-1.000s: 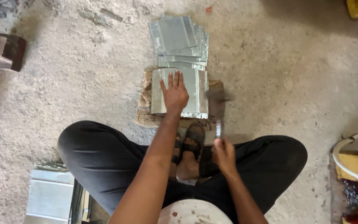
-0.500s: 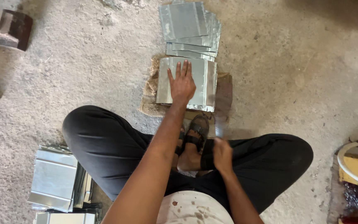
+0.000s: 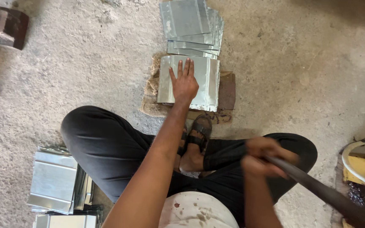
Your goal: The person sits on the floor and uses a hammer to strike a stack of rectangular metal sheets placed on a wooden block. They repeatedly hit the sheets to flatten them, occasionally adjusting the stack or picking up a new sheet from a pile nearby.
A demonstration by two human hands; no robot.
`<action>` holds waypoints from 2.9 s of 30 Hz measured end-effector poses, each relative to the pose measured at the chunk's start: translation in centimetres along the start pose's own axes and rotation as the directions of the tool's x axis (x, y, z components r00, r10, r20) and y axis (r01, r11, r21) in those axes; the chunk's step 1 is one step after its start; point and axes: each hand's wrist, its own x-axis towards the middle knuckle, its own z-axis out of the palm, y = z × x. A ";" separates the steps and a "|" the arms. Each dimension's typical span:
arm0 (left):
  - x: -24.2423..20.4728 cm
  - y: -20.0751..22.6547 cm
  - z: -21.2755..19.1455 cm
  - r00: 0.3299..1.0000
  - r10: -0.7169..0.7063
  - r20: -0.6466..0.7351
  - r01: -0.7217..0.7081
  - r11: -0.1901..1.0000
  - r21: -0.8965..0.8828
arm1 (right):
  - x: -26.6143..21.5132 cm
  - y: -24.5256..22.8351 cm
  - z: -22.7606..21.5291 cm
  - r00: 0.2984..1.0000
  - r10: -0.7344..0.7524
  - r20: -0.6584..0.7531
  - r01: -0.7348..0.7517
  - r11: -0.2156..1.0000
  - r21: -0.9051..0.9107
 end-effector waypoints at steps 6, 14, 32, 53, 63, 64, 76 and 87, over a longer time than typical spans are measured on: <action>-0.1 -0.1 0.7 0.999 0.019 -0.046 -0.018 0.999 0.031 | -5.3 6.0 -0.6 0.554 0.805 0.211 -0.475 0.513 -0.715; 0.1 -0.1 0.6 0.998 0.022 -0.060 -0.022 1.000 0.013 | 7.6 -6.3 -0.8 0.974 0.208 0.086 -0.206 0.978 -0.024; 0.0 0.5 -0.1 0.999 -0.002 -0.047 0.002 1.000 -0.006 | 9.0 -4.1 -0.4 0.887 0.455 0.079 -0.454 0.890 -0.028; -2.8 0.3 0.8 0.993 -0.030 -0.115 0.026 0.999 -0.037 | 11.7 -3.8 -1.3 0.913 0.405 0.046 -0.399 0.862 0.312; -2.9 -0.3 1.7 0.990 0.022 -0.140 -0.035 0.995 -0.094 | -3.3 9.8 -1.2 0.607 0.762 0.227 -0.503 0.589 -0.632; -2.4 -0.3 1.4 0.990 0.021 -0.140 -0.038 0.992 -0.123 | -1.9 9.8 -1.0 0.517 0.838 0.176 -0.585 0.496 -0.642; -2.5 -0.4 0.8 0.997 0.058 -0.048 -0.056 0.998 0.042 | 7.7 4.0 0.9 0.985 -0.092 -0.146 0.116 0.979 0.166; -2.3 -0.4 1.0 0.990 0.067 -0.126 -0.065 0.998 0.017 | 8.3 2.1 -1.1 0.713 0.677 0.183 -0.602 0.725 -0.334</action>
